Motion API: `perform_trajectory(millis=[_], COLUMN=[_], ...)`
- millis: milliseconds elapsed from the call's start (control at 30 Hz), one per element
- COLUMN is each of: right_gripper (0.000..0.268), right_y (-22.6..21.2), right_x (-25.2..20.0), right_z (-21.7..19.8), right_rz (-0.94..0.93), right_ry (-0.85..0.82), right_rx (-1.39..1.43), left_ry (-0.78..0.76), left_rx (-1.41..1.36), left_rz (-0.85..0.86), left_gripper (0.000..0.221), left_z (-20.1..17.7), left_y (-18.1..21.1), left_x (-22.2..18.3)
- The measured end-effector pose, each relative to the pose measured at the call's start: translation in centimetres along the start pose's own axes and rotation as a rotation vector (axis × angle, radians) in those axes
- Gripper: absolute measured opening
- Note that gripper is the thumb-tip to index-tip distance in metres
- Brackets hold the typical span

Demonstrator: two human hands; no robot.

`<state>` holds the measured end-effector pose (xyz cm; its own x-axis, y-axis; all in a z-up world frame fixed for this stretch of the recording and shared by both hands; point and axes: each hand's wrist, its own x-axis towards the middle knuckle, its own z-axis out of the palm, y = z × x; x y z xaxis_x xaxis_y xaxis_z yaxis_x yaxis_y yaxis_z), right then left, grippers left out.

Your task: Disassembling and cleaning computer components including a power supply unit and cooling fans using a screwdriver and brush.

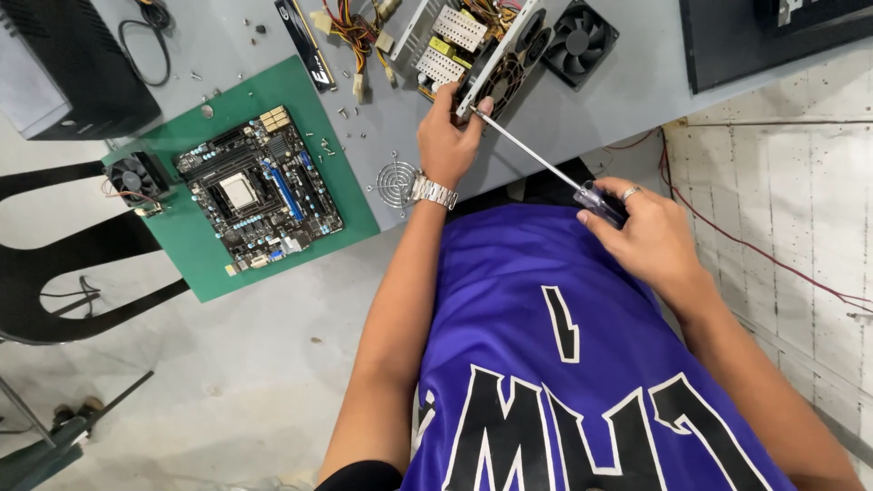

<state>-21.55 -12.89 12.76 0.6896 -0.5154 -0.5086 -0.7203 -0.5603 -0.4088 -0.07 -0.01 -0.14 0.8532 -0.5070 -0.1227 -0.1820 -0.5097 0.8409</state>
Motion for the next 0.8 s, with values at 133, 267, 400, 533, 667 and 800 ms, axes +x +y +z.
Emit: perform_trajectory(millis=[133, 267, 400, 533, 667, 800], right_gripper=[0.043, 0.045, 0.047, 0.04, 0.026, 0.041], right_y=[-0.7, 0.1, -0.7, -2.1, -3.1, -2.9], right_x=[-0.3, -1.0, -1.3, -0.6, -0.4, -0.6], right_z=[-0.5, 0.6, -0.2, -1.9, -2.3, -1.9], right_rz=[0.016, -0.058, -0.103, 0.165, 0.303, 0.334], right_ry=[-0.011, 0.069, 0.1, -0.091, -0.238, -0.176], right_rx=[-0.03, -0.179, -0.182, 0.109, 0.359, 0.428], left_ry=[0.008, 0.015, 0.034, 0.014, 0.026, 0.03], left_rx=[0.006, 0.004, 0.004, 0.018, 0.022, 0.028], left_rz=[0.015, 0.012, 0.069, 0.078, 0.085, 0.1], left_gripper=[0.04, 0.04, 0.037, 0.033, 0.036, 0.043], left_z=[0.1, 0.4, 0.5, 0.5, 0.9, 1.6], left_y=[0.2, 0.1, -0.2, -0.4, -1.2, -2.1], left_x=[-0.2, -0.3, -0.4, -0.3, -0.5, -0.6])
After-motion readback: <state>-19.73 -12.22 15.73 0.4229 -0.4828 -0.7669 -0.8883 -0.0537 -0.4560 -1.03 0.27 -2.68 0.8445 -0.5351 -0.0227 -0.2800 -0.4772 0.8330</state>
